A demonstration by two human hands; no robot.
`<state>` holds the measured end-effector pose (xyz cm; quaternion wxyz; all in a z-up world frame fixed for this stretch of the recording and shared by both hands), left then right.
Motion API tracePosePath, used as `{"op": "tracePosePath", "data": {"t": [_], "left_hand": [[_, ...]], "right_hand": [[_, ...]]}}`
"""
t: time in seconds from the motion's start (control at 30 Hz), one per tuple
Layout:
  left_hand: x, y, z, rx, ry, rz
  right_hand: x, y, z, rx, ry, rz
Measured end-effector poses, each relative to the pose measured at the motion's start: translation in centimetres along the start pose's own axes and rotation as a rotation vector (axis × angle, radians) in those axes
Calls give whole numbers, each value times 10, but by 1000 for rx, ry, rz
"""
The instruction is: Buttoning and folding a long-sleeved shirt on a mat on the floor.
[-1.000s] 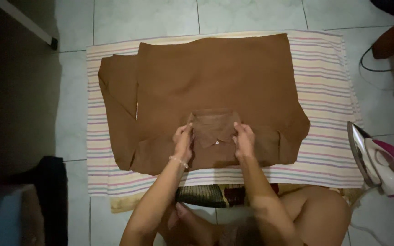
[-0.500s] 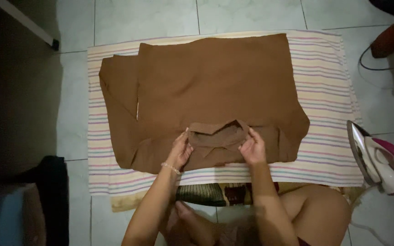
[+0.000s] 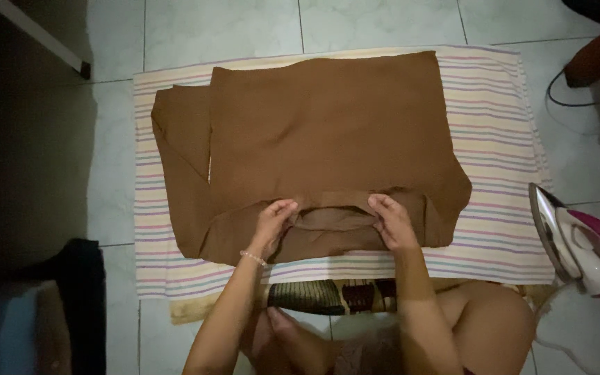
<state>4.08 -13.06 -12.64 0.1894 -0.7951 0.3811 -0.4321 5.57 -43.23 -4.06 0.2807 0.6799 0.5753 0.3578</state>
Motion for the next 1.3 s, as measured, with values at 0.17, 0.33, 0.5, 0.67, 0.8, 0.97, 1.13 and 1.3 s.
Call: {"op": "tracePosePath", "data": {"t": [0.17,0.33,0.5,0.67,0.8,0.97,1.13,1.3], "left_hand": [[-9,-3,-1,218,60,183],[10,-20,-15,231,140,54],[-11,-5,6,89,25,36],[-14,-3,7,-53,54,-100],[-4,-3,0,-226,-10,-250],[-16,13,10,-141,49,-243],[25,-17,-29,-92,-13,67],[14,-11,-18,578,58,794]], "right_hand": [[-32,-34,27,-201,86,163],[-27,-30,24,-221,90,239],[-2,-6,5,-148,148,280],[-35,-54,43,-133,196,386],[-16,-32,27,-9,123,364],[-9,-21,18,-89,-8,141],[-9,-26,17,-192,-45,-121],[-2,-19,9,-827,-103,-924]]}}
Point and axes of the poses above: each hand's wrist, its own z-axis towards the middle knuckle, its own x-axis out of the palm, y = z × x, the point moved 2 cm from there along z, towards the middle knuckle, and after that the axes turned 9 degrees about -z, right-handed, at the moved point
